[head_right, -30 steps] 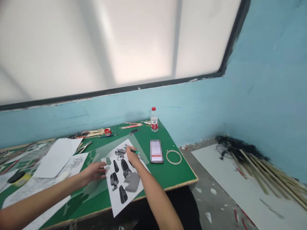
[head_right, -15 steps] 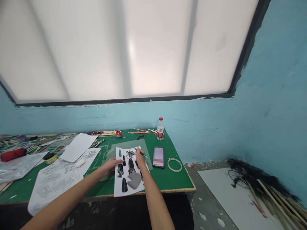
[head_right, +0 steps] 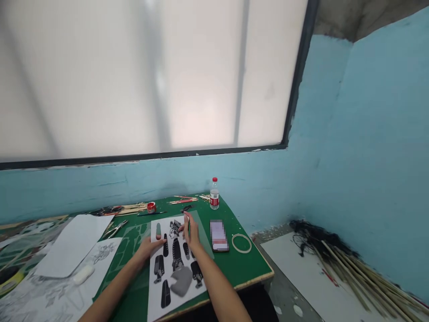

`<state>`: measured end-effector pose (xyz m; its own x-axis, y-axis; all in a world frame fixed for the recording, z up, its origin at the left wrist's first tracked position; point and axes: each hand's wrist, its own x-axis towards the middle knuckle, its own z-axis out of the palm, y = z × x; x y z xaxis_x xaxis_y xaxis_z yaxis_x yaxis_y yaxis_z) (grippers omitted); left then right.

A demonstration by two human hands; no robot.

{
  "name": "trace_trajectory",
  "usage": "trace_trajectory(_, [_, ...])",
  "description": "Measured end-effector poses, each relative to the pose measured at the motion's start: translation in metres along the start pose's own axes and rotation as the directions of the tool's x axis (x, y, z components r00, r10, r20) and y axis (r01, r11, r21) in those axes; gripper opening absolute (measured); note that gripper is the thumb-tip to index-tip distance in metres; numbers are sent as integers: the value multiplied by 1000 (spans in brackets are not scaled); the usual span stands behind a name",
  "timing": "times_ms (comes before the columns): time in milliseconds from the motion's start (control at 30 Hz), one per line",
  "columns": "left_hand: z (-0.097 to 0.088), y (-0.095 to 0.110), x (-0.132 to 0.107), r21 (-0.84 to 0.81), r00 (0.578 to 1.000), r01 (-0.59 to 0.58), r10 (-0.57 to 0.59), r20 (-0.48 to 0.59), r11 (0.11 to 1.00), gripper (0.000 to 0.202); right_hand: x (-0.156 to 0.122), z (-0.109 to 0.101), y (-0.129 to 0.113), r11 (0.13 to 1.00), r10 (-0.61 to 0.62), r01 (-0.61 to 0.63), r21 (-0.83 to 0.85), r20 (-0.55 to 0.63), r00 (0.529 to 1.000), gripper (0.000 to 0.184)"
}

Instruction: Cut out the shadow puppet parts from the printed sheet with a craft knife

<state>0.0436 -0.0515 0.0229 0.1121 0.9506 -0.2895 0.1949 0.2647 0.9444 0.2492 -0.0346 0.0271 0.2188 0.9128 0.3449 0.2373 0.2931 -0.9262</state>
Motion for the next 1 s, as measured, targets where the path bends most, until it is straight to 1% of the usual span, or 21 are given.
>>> trace_trajectory(67, [-6,-5,9,26,999,-37,37,0,999,32,9,2,3,989,-121,121,-85,5,993,37])
trace_trajectory(133, [-7,-12,18,49,998,-66,66,7,997,30,15,6,7,959,-224,224,-171,20,974,34])
trace_trajectory(200, [-5,-19,26,76,996,-87,86,25,993,27,17,9,14,925,-284,287,-249,48,958,31])
trace_trajectory(267, [-2,-27,33,100,994,-103,98,51,990,27,18,13,23,897,-300,311,-315,83,950,29])
trace_trajectory(367, [1,-36,39,125,992,-107,96,87,986,28,18,17,37,870,-284,312,-381,128,950,27])
trace_trajectory(467, [-1,-41,39,141,989,-104,88,119,985,28,18,19,49,860,-260,291,-419,129,957,26])
trace_trajectory(600, [-6,-36,33,132,983,-113,92,158,985,28,18,19,55,851,-264,286,-440,110,958,26])
trace_trajectory(733, [-9,-27,25,66,985,-109,98,143,992,28,12,16,49,841,-325,342,-420,112,939,25])
trace_trajectory(800, [-10,-24,23,24,987,-97,93,131,995,28,8,13,44,831,-365,395,-391,153,918,29])
trace_trajectory(867, [-11,-22,22,-15,990,-83,84,110,996,28,4,10,41,820,-390,446,-359,219,894,39])
trace_trajectory(933, [-12,-20,22,-43,994,-67,70,83,997,29,2,9,40,811,-394,481,-333,298,870,51])
trace_trajectory(1000, [-13,-20,22,-53,997,-42,45,57,998,30,1,10,42,807,-378,499,-316,372,847,55])
